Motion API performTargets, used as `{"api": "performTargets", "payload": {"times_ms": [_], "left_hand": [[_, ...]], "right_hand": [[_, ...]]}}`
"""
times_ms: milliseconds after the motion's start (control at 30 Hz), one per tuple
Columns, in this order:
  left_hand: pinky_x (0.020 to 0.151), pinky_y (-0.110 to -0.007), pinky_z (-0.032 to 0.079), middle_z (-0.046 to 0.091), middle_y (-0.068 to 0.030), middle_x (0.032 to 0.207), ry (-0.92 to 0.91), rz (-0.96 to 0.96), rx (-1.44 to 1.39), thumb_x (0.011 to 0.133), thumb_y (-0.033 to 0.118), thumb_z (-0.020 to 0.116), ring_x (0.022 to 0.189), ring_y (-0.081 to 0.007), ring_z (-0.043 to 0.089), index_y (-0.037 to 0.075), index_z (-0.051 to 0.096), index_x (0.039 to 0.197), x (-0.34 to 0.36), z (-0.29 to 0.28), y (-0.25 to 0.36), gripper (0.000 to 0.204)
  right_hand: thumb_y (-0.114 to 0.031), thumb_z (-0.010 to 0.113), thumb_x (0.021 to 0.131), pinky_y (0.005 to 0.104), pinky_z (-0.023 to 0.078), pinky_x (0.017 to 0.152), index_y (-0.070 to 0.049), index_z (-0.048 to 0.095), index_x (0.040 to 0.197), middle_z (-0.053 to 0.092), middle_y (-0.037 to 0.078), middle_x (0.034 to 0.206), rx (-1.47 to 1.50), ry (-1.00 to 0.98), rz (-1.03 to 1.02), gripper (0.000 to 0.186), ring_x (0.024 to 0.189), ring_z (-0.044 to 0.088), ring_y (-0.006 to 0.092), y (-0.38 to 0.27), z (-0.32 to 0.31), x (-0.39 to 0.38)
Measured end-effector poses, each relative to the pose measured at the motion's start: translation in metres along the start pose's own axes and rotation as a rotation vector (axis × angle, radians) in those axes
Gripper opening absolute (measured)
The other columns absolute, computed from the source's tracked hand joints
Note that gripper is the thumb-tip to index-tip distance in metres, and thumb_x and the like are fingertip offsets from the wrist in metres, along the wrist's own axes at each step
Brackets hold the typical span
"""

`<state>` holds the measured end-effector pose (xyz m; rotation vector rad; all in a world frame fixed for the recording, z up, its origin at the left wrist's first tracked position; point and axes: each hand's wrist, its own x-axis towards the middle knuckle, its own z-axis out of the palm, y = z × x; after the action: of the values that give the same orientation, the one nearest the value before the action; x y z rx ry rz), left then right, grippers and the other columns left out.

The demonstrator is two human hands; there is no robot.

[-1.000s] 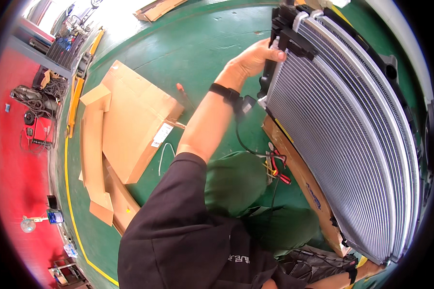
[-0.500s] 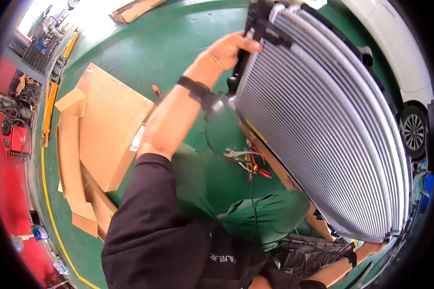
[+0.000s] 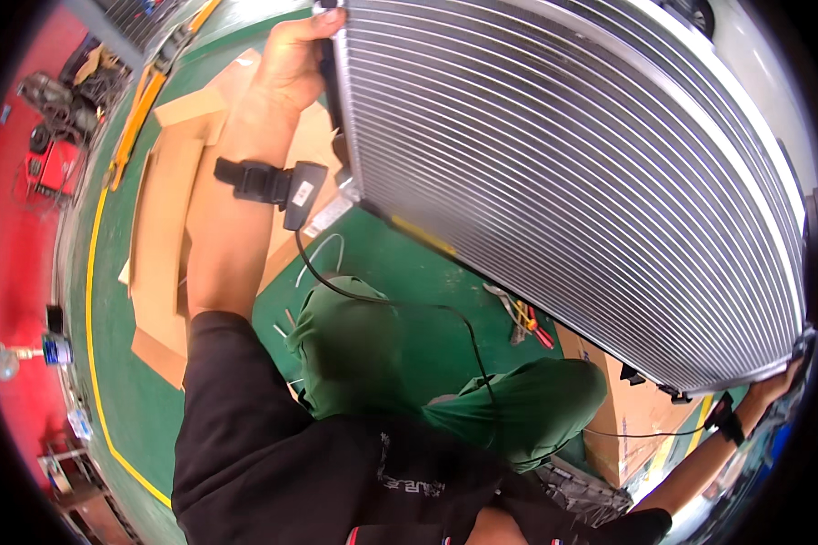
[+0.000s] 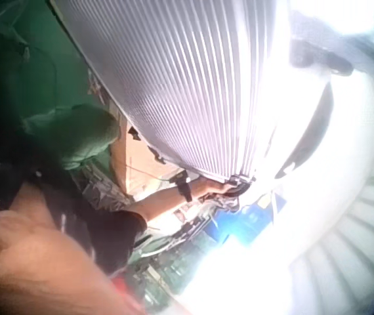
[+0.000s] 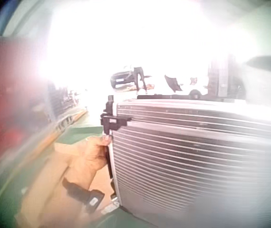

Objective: The person removes a cooling fan shroud from an old radiator and attaches it to a new radiator unit by hand.

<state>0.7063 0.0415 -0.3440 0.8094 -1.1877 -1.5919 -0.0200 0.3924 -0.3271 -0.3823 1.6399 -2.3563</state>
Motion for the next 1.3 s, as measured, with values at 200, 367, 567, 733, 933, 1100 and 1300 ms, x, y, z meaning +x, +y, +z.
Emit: {"api": "performTargets", "payload": {"times_ms": [200,367,567,733,933,1100,1300], "left_hand": [[0.094,-0.046,0.048,0.070,-0.0107,0.108,0.190,0.006,0.050,0.078,0.035,0.076,0.101,-0.0281,0.064,0.004,0.066,0.114,-0.103,-0.142,0.093,0.048],[0.095,-0.043,0.048,0.069,-0.0117,0.110,0.370,-0.038,-0.022,0.078,0.035,0.074,0.100,-0.0270,0.065,0.002,0.064,0.116,-0.210,-0.230,0.130,0.052],[0.099,-0.043,0.047,0.068,-0.0116,0.115,0.645,-0.078,-0.148,0.077,0.033,0.074,0.105,-0.0283,0.064,0.005,0.062,0.120,-0.338,-0.375,0.106,0.052],[0.101,-0.049,0.046,0.063,-0.0122,0.126,0.958,-0.191,-0.108,0.070,0.039,0.076,0.114,-0.0321,0.060,0.007,0.055,0.132,-0.439,-0.470,0.095,0.073],[0.100,-0.046,0.048,0.064,-0.0102,0.125,1.029,-0.304,-0.169,0.085,0.038,0.066,0.116,-0.0283,0.059,0.009,0.059,0.127,-0.474,-0.509,0.085,0.052],[0.102,-0.049,0.047,0.052,-0.0148,0.142,1.150,-0.399,-0.146,0.089,0.051,0.062,0.125,-0.0337,0.054,0.009,0.044,0.143,-0.457,-0.501,0.087,0.070],[0.105,-0.053,0.043,0.047,-0.0164,0.146,1.164,-0.593,-0.195,0.084,0.059,0.062,0.127,-0.0372,0.051,0.007,0.042,0.145,-0.462,-0.524,0.090,0.082]], "right_hand": [[-0.038,0.038,0.105,0.0438,0.037,0.111,-0.004,0.041,0.146,0.051,0.012,0.144,0.016,-0.456,0.237,0.053,0.128,0.052,0.0298,0.048,0.163,-0.009],[-0.039,0.047,0.102,0.0428,0.044,0.105,-0.007,0.047,0.141,0.057,0.012,0.137,-0.001,-0.983,0.392,0.051,0.121,0.057,0.0290,0.093,0.300,-0.057],[-0.037,0.057,0.098,0.0355,0.049,0.096,-0.003,0.054,0.134,0.063,0.011,0.126,-0.127,-1.051,0.482,0.049,0.111,0.062,0.0233,0.188,0.493,-0.239],[-0.046,0.056,0.096,0.0342,0.054,0.088,-0.005,0.055,0.133,0.067,0.011,0.118,-0.259,-1.351,0.540,0.056,0.099,0.067,0.0220,0.280,0.599,-0.395],[-0.029,0.052,0.098,0.0328,0.055,0.086,0.000,0.060,0.126,0.068,0.013,0.114,-0.302,-1.551,0.756,0.042,0.097,0.067,0.0219,0.338,0.653,-0.539],[-0.045,0.048,0.100,0.0327,0.054,0.086,-0.005,0.065,0.122,0.070,0.009,0.115,-0.410,-1.677,0.844,0.049,0.095,0.068,0.0212,0.372,0.673,-0.543],[-0.065,0.052,0.090,0.0396,0.040,0.097,-0.007,0.059,0.130,0.057,0.015,0.128,-0.644,-1.797,0.654,0.071,0.116,0.052,0.0283,0.405,0.656,-0.531]]}}
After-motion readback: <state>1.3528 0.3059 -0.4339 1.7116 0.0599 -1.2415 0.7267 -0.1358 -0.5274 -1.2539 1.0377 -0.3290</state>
